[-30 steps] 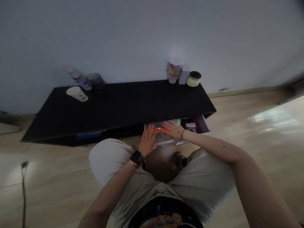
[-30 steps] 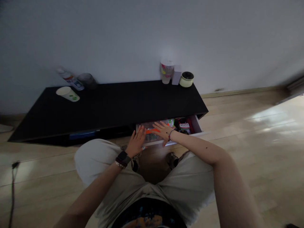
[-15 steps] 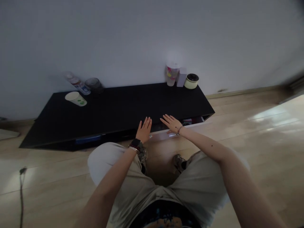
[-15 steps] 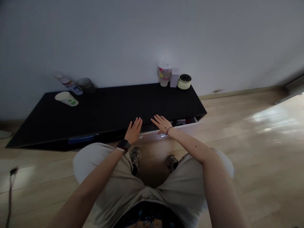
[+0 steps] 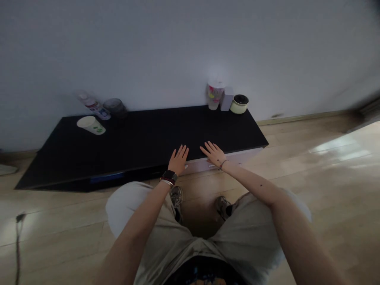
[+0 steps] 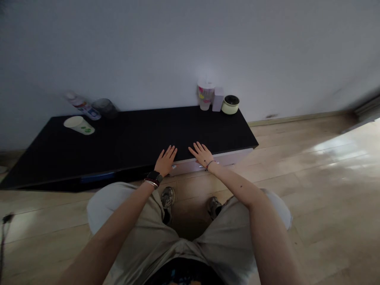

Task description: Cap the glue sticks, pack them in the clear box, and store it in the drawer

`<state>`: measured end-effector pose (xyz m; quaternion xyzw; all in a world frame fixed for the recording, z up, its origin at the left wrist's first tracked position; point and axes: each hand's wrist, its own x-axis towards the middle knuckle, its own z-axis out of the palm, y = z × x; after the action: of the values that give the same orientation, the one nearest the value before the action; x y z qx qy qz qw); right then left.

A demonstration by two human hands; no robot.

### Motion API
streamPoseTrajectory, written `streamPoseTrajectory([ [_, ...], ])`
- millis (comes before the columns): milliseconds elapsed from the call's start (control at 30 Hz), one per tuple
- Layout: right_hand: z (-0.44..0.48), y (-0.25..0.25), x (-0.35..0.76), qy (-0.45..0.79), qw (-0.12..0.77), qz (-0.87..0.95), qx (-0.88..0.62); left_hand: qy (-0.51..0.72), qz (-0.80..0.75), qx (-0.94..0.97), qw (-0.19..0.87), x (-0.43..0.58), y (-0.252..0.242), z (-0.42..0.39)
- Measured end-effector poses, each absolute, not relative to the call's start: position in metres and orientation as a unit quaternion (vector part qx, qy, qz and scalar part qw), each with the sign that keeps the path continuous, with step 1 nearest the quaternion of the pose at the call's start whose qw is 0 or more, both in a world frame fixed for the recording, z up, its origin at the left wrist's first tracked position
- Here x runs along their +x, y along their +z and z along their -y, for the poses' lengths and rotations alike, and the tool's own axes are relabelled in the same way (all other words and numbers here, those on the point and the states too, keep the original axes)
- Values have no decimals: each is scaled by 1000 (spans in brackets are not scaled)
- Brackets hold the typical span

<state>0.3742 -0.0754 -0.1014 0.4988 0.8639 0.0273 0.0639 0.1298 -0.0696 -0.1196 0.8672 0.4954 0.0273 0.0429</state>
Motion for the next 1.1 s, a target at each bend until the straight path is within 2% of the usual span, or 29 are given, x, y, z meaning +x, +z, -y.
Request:
streamPoseTrajectory([
  [600, 68, -90, 366, -4, 97, -853, 512, 76, -519, 850, 42, 134, -130, 66],
  [767, 62, -69, 350, -35, 46, -854, 516, 66, -524, 846, 75, 137, -123, 64],
  [867, 51, -48, 343, -68, -20, -819, 570, 77, -509, 839, 176, 129, -110, 51],
  [933, 40, -33, 344, -120, -47, -784, 608, 142, -499, 809, 277, 118, -95, 36],
  [1033, 21, -11, 350, -309, -99, -747, 581, 270, -455, 696, 485, 98, -59, 16],
  [1100, 11, 7, 352, -467, -198, -715, 481, 348, -383, 592, 618, 86, -25, 7],
])
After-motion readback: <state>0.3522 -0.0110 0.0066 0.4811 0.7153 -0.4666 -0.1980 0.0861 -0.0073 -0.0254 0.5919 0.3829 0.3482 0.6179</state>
